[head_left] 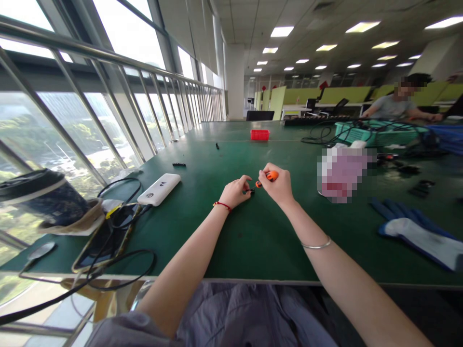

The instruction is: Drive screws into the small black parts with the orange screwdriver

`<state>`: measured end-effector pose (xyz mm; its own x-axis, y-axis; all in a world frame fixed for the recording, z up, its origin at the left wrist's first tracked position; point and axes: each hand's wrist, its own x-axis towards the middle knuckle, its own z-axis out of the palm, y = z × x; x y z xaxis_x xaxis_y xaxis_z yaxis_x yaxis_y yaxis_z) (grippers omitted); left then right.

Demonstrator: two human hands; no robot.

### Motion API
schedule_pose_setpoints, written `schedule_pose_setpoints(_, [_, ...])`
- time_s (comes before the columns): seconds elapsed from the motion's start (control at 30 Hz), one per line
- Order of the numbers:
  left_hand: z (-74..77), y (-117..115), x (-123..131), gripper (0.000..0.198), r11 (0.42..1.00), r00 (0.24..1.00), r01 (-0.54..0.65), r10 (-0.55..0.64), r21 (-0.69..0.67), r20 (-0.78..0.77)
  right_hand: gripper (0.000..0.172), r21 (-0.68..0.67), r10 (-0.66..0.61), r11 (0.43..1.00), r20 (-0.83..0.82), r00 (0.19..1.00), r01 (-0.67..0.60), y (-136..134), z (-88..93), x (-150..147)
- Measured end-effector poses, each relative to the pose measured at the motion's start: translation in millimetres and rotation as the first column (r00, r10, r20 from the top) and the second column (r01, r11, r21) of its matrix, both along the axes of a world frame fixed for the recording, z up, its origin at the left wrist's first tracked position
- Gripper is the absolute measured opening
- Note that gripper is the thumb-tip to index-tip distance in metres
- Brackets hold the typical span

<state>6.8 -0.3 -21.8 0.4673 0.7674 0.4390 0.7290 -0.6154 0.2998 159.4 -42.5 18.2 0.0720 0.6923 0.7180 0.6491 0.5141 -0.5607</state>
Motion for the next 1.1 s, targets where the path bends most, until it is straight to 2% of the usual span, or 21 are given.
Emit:
schedule_pose_setpoints(0.23, [-0.8, 0.5, 0.2, 0.035, 1.000, 1.000, 0.010, -0.010, 0.015, -0.013, 0.026, -0.030, -0.004, 1.000, 0.004, 1.000, 0.004, -0.5, 0.9, -1.7])
schedule_pose_setpoints(0.33, [-0.9, 1.0, -0.2, 0.035, 1.000, 1.000, 0.005, -0.005, 0.007, -0.024, 0.023, -0.076, -0.021, 0.997, 0.003, 1.000, 0.022, 3.4, 7.9, -5.0])
schedule_pose_setpoints(0.43, [-1.9, 2.4, -1.0, 0.034, 1.000, 1.000, -0.001, 0.002, 0.007, -0.031, 0.012, -0.124, -0.039, 0.991, 0.024, 0.999, 0.042, 8.9, 19.5, -7.8])
schedule_pose_setpoints(0.53, [-2.9, 3.9, -1.3, 0.030, 1.000, 0.999, -0.005, 0.005, 0.012, -0.042, 0.026, -0.178, -0.005, 0.984, 0.087, 0.996, 0.020, 13.8, 29.8, -8.2])
schedule_pose_setpoints(0.6, [-3.3, 4.4, -1.2, 0.027, 1.000, 0.999, -0.008, 0.009, 0.013, -0.049, 0.025, -0.192, -0.002, 0.981, 0.114, 0.994, 0.024, 16.4, 33.5, -8.4])
schedule_pose_setpoints(0.77, [-3.4, 4.5, -0.9, 0.026, 1.000, 0.998, -0.006, 0.007, 0.017, -0.056, 0.025, -0.165, -0.091, 0.979, 0.152, 0.984, 0.116, 19.2, 36.3, -12.4])
schedule_pose_setpoints(0.83, [-3.5, 4.7, -1.3, 0.026, 1.000, 0.998, -0.006, 0.007, 0.018, -0.061, 0.015, -0.160, -0.067, 0.983, 0.142, 0.988, 0.089, 19.0, 37.3, -13.0])
schedule_pose_setpoints(0.97, [-2.8, 4.8, -2.4, 0.033, 1.000, 0.998, 0.000, 0.002, 0.023, -0.060, 0.016, -0.226, 0.007, 0.974, 0.116, 0.993, 0.020, 19.8, 36.9, -8.7])
schedule_pose_setpoints(1.03, [-1.2, 4.1, -2.4, 0.035, 1.000, 0.998, -0.002, 0.003, 0.018, -0.062, 0.022, -0.272, 0.064, 0.961, 0.082, 0.995, -0.039, 21.5, 33.9, -4.2])
schedule_pose_setpoints(1.1, [1.6, 2.7, -1.9, 0.036, 1.000, 0.998, -0.010, 0.011, 0.012, -0.060, 0.027, -0.262, 0.146, 0.955, 0.002, 0.989, -0.140, 22.9, 28.9, 1.8])
